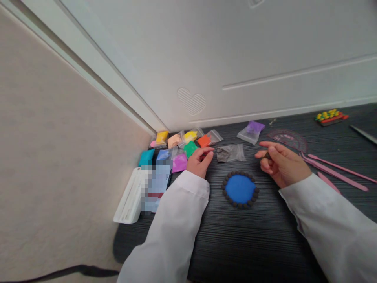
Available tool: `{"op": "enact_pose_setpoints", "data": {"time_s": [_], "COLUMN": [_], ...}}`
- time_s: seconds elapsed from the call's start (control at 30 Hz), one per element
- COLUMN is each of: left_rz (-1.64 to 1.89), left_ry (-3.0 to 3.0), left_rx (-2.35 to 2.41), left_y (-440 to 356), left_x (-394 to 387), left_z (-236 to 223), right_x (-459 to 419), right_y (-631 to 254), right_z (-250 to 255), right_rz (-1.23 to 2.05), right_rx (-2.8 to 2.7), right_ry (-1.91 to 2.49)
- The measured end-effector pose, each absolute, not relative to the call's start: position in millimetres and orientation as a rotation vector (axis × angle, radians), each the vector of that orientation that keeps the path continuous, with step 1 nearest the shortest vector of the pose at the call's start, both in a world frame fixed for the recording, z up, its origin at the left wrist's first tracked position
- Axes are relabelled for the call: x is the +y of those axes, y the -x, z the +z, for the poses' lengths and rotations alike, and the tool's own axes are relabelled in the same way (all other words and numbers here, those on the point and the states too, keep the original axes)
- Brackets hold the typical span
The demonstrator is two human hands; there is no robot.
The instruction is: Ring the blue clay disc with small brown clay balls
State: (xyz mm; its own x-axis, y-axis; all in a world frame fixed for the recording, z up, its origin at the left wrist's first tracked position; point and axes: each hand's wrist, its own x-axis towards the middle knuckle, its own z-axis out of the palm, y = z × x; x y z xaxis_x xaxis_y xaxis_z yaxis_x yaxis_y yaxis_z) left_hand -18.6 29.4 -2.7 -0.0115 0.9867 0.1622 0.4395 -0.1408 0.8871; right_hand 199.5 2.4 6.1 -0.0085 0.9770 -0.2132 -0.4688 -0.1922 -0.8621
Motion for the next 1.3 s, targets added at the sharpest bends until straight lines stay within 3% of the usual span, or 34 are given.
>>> {"op": "enact_pose_setpoints", "data": {"time_s": [0.5, 0.77, 1.03, 1.3], "left_rz": [1.056, 0.944, 0.648, 0.680], "left_ry": [-2.020, -2.276, -2.344, -2.525], "left_rx": [1.379, 1.256, 1.144, 1.188], "left_y": [19.2, 13.6, -4.4, -11.9], "left_x": [28.3, 20.8, -1.4, -33.9], "left_z": [-6.7, 1.4, 13.5, 25.0], "right_x": [5.3, 4.8, -34.7, -56.4], "right_y": [-200.4, -194.0, -211.3, -219.4], "right_z": [12.0, 1.8, 26.2, 25.0], "right_rz": [1.621, 1.518, 0.936, 0.737], "right_rx": [-0.692, -0.797, -1.772, -2.138], "right_ry": [0.986, 1.052, 1.667, 1.588]}}
